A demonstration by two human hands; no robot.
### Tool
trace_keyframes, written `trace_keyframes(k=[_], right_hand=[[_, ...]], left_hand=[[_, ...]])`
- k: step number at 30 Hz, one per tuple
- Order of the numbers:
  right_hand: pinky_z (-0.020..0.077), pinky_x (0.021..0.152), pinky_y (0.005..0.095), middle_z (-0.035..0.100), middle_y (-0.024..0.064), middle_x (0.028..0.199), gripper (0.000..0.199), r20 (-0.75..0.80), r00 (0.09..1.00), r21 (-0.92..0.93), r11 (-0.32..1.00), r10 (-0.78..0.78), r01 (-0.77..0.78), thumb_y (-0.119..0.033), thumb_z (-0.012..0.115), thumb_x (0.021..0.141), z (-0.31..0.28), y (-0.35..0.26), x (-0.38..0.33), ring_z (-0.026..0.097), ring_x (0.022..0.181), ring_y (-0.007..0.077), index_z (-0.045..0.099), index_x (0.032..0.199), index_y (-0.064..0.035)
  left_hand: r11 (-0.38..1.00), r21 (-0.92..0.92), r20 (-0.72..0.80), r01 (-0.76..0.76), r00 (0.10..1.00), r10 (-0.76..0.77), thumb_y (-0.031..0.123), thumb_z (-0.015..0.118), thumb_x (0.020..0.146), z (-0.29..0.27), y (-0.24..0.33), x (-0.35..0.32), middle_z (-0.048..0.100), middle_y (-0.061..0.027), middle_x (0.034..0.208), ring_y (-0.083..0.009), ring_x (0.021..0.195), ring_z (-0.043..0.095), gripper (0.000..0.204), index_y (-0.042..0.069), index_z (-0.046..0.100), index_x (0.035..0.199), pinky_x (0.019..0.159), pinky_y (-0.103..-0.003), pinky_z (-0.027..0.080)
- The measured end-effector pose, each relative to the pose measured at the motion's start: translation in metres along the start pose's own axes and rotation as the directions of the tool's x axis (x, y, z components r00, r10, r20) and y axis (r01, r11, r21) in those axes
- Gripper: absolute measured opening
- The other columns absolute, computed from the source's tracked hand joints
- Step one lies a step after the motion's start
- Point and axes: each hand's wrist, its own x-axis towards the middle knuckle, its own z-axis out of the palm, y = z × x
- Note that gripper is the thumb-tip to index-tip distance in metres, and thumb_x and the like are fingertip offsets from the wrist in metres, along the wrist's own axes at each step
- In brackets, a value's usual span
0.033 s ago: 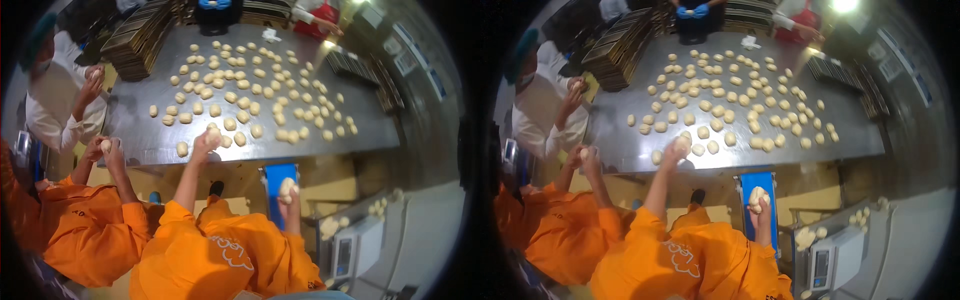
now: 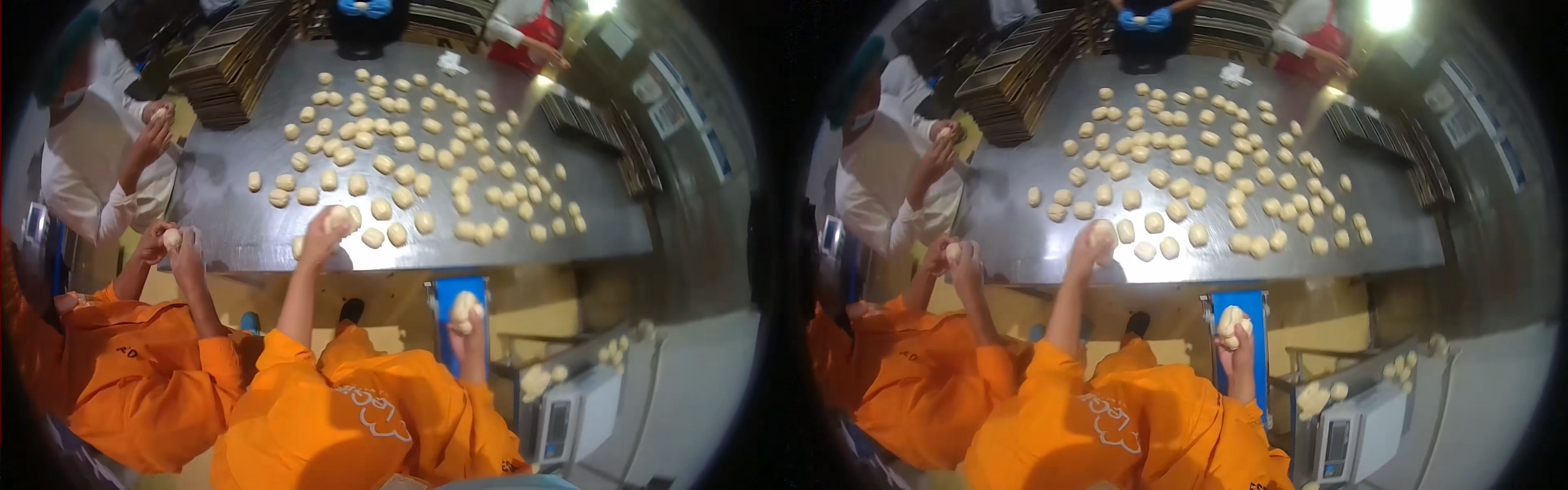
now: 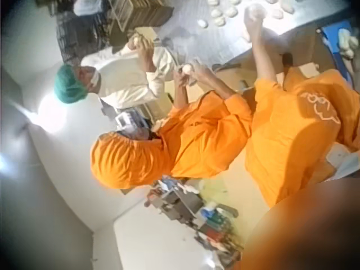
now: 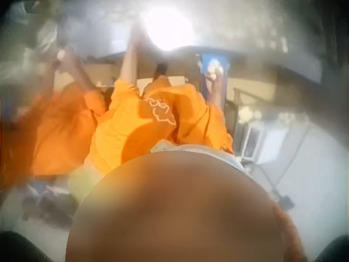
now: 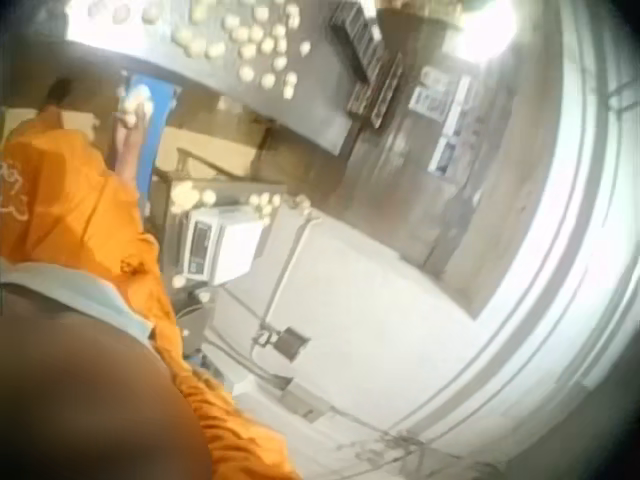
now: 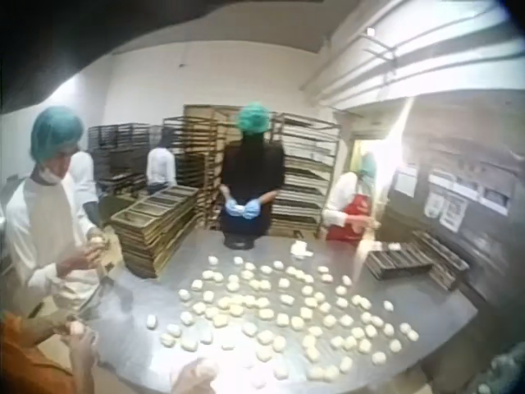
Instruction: The person stands at a stainless steel workstation in a commercial bakery, picking up small dough balls from a conveyor belt. They place each dough ball onto a digital scale to check its weight, then transfer it to a large metal table where other workers are arranging the dough.
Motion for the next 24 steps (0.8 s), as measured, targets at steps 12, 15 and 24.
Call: trace_keyframes(k=[12,15,24], right_hand=[[0.0514,0.068,0.0268,0.061,0.0062,0.097,0.038,0.437,0.849,-0.781,0.592,0.295,0.196,-0.022,0.074,0.088,0.347,0.143,0.212,0.061,0.083,0.0131,0.057,0.116,-0.0044],[0.0478,0.092,0.0373,0.065,0.0171,0.111,0.043,0.75,0.661,-0.587,0.434,-0.027,0.684,-0.03,0.071,0.087,0.432,0.189,0.248,0.063,0.103,0.0271,0.058,0.118,-0.003],[0.0508,0.086,0.045,0.062,0.0247,0.107,0.057,0.738,0.655,-0.661,-0.021,0.161,0.75,-0.041,0.073,0.079,0.491,0.254,0.352,0.061,0.102,0.0396,0.058,0.118,-0.0025]], left_hand=[[0.614,0.667,-0.513,0.423,0.858,-0.034,0.03,0.078,0.075,-0.157,-0.017,0.041,0.068,-0.0173,0.096,-0.039,0.092,0.065,0.038,0.009,0.058,0.099,0.078,-0.047,0.051],[0.603,0.686,-0.485,0.407,0.873,-0.038,0.032,0.08,0.074,-0.155,-0.019,0.042,0.069,-0.0164,0.095,-0.0389,0.091,0.066,0.048,0.01,0.056,0.109,0.077,-0.047,0.051],[0.584,0.684,-0.548,0.437,0.836,0.017,0.036,0.077,0.079,-0.184,-0.009,0.034,0.061,-0.0139,0.113,-0.0347,0.099,0.063,0.051,0.01,0.059,0.119,0.082,-0.044,0.052]])
